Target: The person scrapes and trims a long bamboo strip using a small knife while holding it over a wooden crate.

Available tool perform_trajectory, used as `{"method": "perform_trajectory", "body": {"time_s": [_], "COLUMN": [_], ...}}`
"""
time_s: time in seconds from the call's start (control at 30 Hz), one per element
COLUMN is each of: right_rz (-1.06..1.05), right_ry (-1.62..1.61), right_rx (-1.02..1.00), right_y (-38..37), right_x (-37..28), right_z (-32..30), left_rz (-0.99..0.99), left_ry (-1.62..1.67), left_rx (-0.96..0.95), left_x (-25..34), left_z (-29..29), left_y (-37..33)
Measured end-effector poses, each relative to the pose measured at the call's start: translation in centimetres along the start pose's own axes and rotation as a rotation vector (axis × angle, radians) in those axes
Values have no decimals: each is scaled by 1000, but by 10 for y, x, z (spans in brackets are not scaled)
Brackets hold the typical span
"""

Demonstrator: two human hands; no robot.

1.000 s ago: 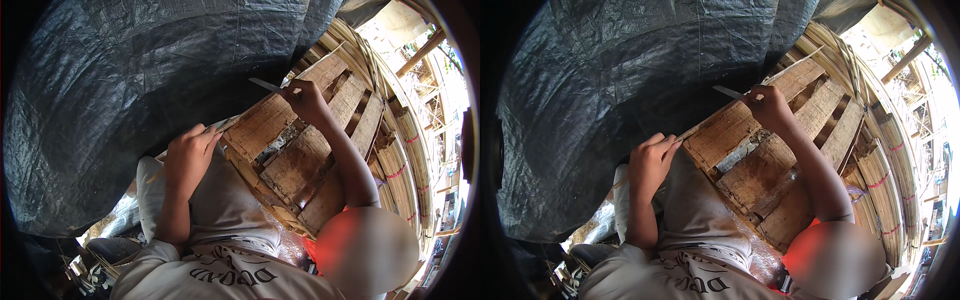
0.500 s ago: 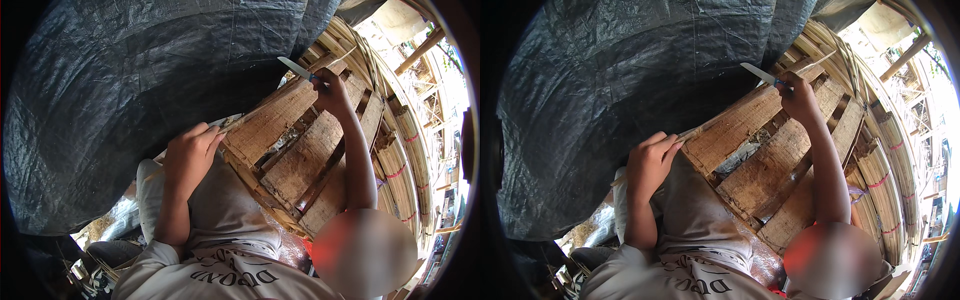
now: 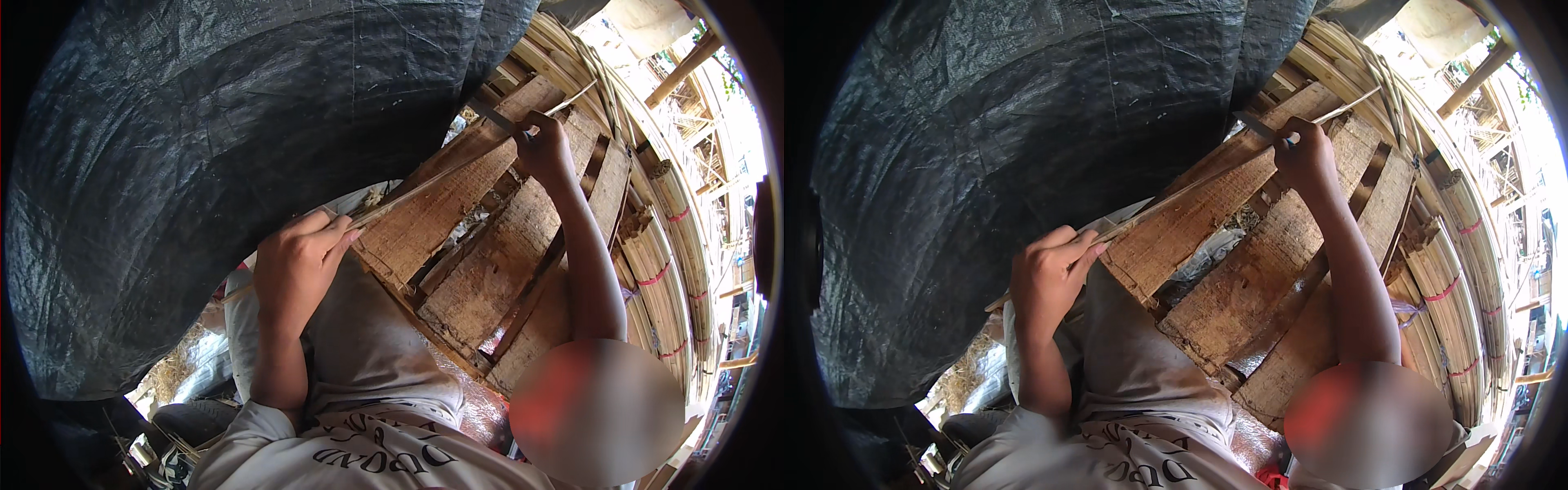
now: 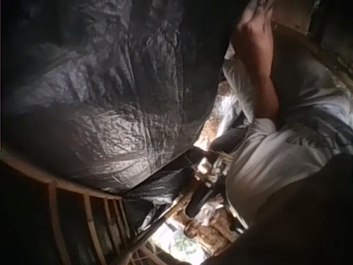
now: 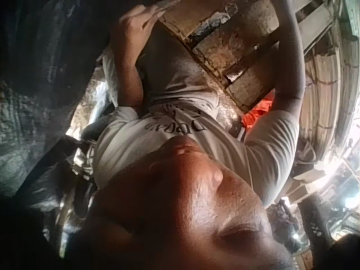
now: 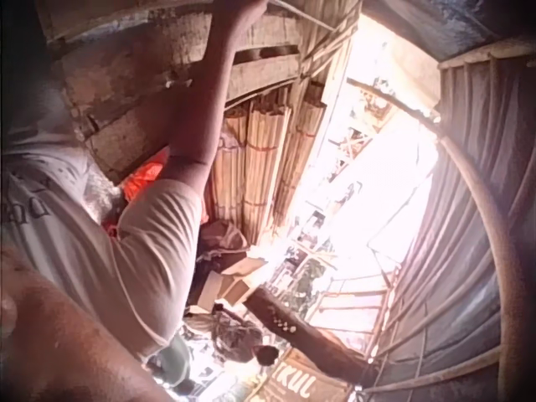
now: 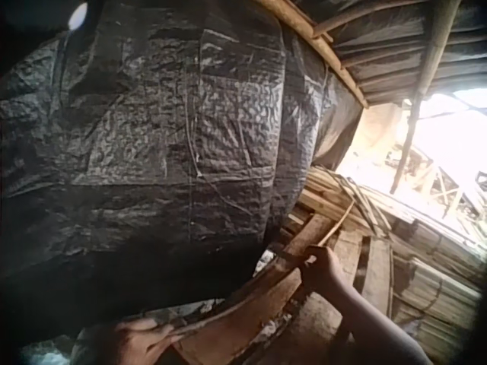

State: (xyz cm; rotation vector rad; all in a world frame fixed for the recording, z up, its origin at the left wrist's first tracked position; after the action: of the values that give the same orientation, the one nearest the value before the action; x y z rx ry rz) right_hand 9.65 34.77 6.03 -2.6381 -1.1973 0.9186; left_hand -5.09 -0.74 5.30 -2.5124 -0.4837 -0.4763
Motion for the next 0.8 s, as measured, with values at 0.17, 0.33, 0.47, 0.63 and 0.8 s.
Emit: {"method": "perform_trajectory", "body": {"time_s": [0.17,0.33,0.47,0.63,0.8], "right_rz": [7,-32,258,-63,202], "right_ry": [-2,-132,-285,-39,-270], "right_rx": [51,-113,-200,25,-117], "right_y": [2,30,7,19,-8], "right_x": [7,-60,-11,-38,15], "right_z": [1,23,17,10,9], "left_rz": [-21,-51,-103,-64,-51], "left_ry": [-32,-18,-12,9,15], "left_rx": [-65,-41,-49,7,30], "left_x": [0,-5,-12,-7,-11], "left_z": [6,4,4,-1,-3], "left_y": [-1,-2,-1,-3,-10]}}
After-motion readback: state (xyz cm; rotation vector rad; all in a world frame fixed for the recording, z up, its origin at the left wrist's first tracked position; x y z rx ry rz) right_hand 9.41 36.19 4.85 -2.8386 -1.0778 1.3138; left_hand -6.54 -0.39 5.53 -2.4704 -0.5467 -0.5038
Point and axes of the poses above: each hand's wrist, its own y-axis away from the middle knuckle, its own z-axis out of the palm, x = y × z, the point moved 9 cm from there along -y, towards the middle knuckle, and after that the axes turned 8 degrees about -x, right-handed, at the moved point
